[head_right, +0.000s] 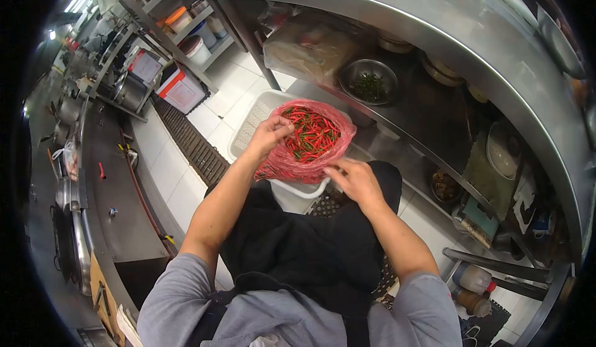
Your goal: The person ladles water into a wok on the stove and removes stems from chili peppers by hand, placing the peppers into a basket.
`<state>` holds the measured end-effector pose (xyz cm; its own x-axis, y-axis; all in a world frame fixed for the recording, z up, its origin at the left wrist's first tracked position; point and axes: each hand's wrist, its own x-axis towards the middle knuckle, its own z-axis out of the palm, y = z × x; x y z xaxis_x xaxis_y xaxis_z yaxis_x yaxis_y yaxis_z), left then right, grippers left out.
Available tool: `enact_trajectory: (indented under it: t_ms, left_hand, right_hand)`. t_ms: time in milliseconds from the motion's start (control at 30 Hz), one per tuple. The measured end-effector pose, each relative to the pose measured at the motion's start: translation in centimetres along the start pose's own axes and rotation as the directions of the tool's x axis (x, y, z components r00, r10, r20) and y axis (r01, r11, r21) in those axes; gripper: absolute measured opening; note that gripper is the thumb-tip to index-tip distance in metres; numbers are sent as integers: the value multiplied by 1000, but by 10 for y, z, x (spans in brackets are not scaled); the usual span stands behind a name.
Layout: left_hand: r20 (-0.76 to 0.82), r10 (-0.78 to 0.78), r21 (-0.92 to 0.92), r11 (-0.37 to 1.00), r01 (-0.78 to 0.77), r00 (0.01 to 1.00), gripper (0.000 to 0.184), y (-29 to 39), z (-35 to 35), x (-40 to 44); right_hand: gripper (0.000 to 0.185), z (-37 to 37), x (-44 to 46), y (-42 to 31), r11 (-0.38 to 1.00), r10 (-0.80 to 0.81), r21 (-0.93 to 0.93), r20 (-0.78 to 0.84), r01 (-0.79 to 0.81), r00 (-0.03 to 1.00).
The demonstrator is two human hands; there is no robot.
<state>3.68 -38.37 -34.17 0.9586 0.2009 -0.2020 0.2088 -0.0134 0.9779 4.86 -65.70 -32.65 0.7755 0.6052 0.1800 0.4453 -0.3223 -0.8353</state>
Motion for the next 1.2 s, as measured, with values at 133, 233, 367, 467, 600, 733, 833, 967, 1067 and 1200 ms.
enact_trajectory:
  t_ms: [133,233,367,467,600,733,833,967,1067,1200]
  left_hand:
    - [49,253,-54,967,-251,966,9,-2,10,-1]
    - [50,284,-241,934,-265,957,8,1,4,-1]
    - [-45,391,-243,888,-390,919,9,-15,-11,9]
    - [-27,331,-168,928,-331,943,10,-18,-20,14]
    - [-45,243,-261,933,-246,969,9,-18,-33,22]
    - [-61,54,-462,884,-75,997,8,-22,-45,23]
    - [-23,-20,-539,842,5,1000,8,-26,-48,22]
    - [106,-123,-568,807,162,987,9,-29,-44,19]
    - [190,-161,-527,815,239,969,9,-28,-36,14]
    - [268,-204,-433,847,307,942,9,-31,-27,6]
  right_hand:
    - [32,32,46,-13,998,61,-10,34,-61,998]
    - [28,46,69,-10,992,101,-78,79,-95,992]
    - [19,63,97,2,927,218,270,172,-259,961]
    - [18,74,109,9,882,259,351,196,-315,946]
    - [16,90,121,11,859,237,423,175,-290,956]
    - [14,99,121,4,928,156,319,134,-191,979]
    - [12,97,118,-3,976,111,167,157,-137,981]
    - [13,94,106,-2,994,-94,-42,124,100,988]
    - [20,90,94,1,937,-293,-149,161,317,942]
    - [21,85,80,1,907,-344,-176,213,382,915]
